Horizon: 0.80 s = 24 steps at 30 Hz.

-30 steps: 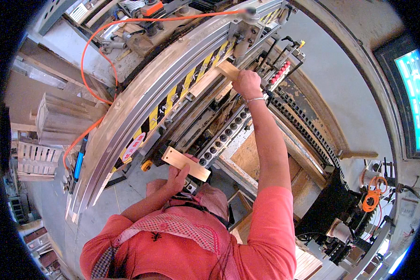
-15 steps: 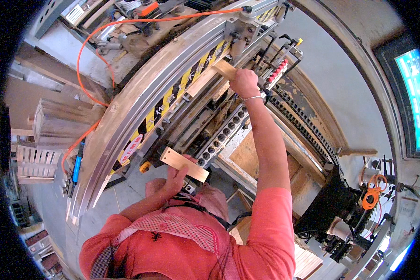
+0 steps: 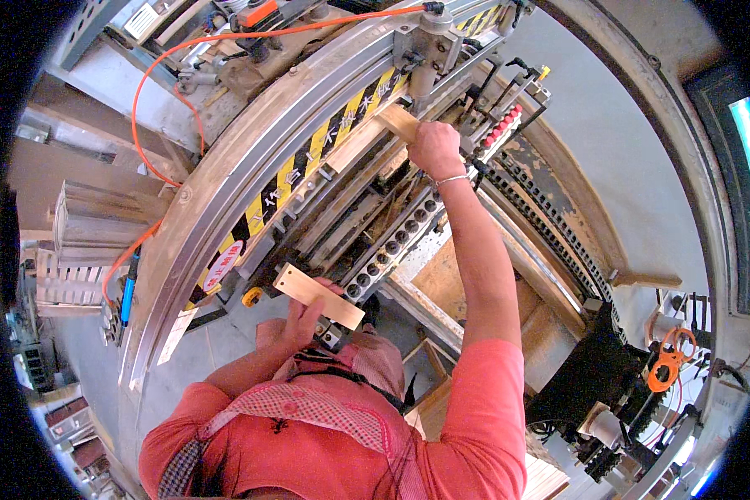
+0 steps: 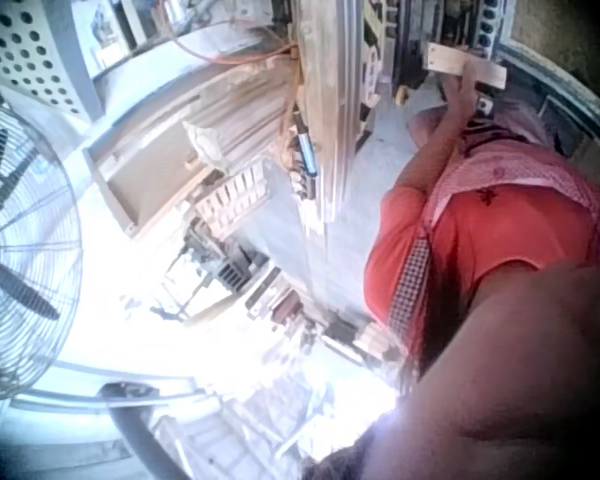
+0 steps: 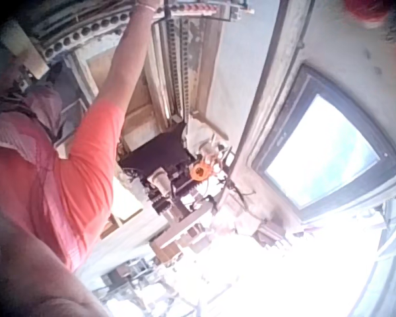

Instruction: The person repeatedly picks up small wooden blocks from a stack, places them into a woodworking machine, and retrieves them after processing. The person then places the processed blocks onto a nearby table.

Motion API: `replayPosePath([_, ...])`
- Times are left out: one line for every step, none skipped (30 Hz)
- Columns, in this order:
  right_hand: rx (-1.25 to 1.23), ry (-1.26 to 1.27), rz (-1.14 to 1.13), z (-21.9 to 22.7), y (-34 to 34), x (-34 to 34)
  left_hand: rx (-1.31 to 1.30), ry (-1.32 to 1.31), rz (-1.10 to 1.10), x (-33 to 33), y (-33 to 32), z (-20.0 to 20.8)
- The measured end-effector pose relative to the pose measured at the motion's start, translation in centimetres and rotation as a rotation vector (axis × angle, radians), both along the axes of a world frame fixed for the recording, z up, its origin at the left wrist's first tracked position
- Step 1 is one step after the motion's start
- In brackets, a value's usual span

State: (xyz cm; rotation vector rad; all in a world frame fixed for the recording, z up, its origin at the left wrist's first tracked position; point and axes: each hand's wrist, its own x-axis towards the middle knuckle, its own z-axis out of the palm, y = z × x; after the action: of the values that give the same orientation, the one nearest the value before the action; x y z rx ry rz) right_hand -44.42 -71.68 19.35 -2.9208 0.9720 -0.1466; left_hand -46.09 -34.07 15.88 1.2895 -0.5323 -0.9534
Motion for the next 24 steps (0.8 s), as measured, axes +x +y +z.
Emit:
replayPosePath([-0.006, -0.011, 0.003, 0.01, 0.01, -0.04, -0.001, 0.007, 0.002, -0.01, -0.04, -0.06])
replayPosePath([-0.008, -0.015, 0.009, 0.03, 0.0, -0.03, -0.001, 0.013, 0.003, -0.04, -0.05, -0.11])
replayPosePath([-0.016, -0.028, 0.02, 0.06, -0.01, -0.02, -0.01, 0.034, -0.004, -0.06, -0.04, -0.15])
replayPosePath([-0.021, -0.031, 0.025, 0.08, 0.03, -0.03, 0.006, 0.009, -0.005, -0.05, 0.03, -0.15])
replayPosePath([-0.013, -0.032, 0.028, 0.1, 0.07, -0.06, 0.012, -0.001, -0.013, -0.04, 0.11, -0.14])
replayPosePath([-0.007, -0.022, 0.026, 0.15, 0.04, -0.07, 0.001, 0.015, -0.019, -0.06, 0.13, -0.16])
replayPosePath([-0.005, -0.015, 0.026, 0.19, 0.03, -0.06, 0.02, -0.014, -0.013, -0.11, 0.15, -0.18])
replayPosePath([0.002, -0.011, 0.018, 0.22, 0.05, -0.02, 0.025, -0.016, -0.005, -0.16, 0.15, -0.19])
replayPosePath([0.006, -0.01, 0.012, 0.25, 0.06, 0.0, 0.02, 0.017, 0.001, -0.23, 0.15, -0.19])
replayPosePath([0.01, -0.009, 0.006, 0.25, 0.1, 0.0, 0.02, -0.018, 0.005, -0.22, 0.11, -0.19])
replayPosePath([0.008, -0.016, 0.008, 0.22, 0.15, -0.02, 0.011, -0.018, 0.006, -0.17, 0.06, -0.19])
replayPosePath([0.005, -0.024, 0.009, 0.19, 0.18, -0.06, -0.004, 0.012, 0.008, -0.14, 0.03, -0.15])
replayPosePath([0.0, -0.029, 0.008, 0.14, 0.18, -0.09, 0.011, -0.017, 0.008, -0.13, 0.02, -0.1])
replayPosePath([0.006, -0.038, 0.017, 0.11, 0.15, -0.07, 0.022, -0.017, 0.008, -0.09, 0.01, -0.02])
replayPosePath([0.011, -0.044, 0.024, 0.06, 0.12, -0.06, 0.032, -0.017, 0.006, -0.05, 0.0, 0.07])
replayPosePath([0.017, -0.042, 0.026, 0.0, 0.07, -0.1, 0.03, -0.011, 0.004, -0.01, -0.03, 0.12])
replayPosePath([0.015, -0.042, 0.031, -0.01, 0.02, -0.13, 0.028, -0.004, 0.004, 0.02, -0.02, 0.21])
replayPosePath([0.014, -0.034, 0.032, -0.05, 0.02, -0.13, 0.026, 0.004, 0.005, 0.04, 0.02, 0.23])
replayPosePath([0.013, -0.027, 0.035, -0.03, 0.01, -0.12, 0.028, 0.013, 0.008, 0.06, 0.03, 0.23])
replayPosePath([0.007, -0.022, 0.029, 0.02, 0.02, -0.01, 0.031, 0.022, 0.012, 0.02, 0.03, 0.2])
replayPosePath([0.002, -0.017, 0.023, 0.11, 0.05, 0.13, 0.034, 0.032, 0.015, -0.02, 0.1, 0.15])
replayPosePath([-0.001, 0.004, 0.011, 0.17, 0.14, 0.13, 0.041, 0.023, 0.018, -0.05, 0.12, 0.05])
replayPosePath([0.003, -0.004, 0.015, 0.24, 0.23, 0.02, 0.047, 0.015, 0.021, -0.05, 0.06, -0.11])
replayPosePath([0.009, 0.002, 0.012, 0.35, 0.27, -0.1, 0.051, 0.005, 0.024, -0.05, 0.06, -0.24])
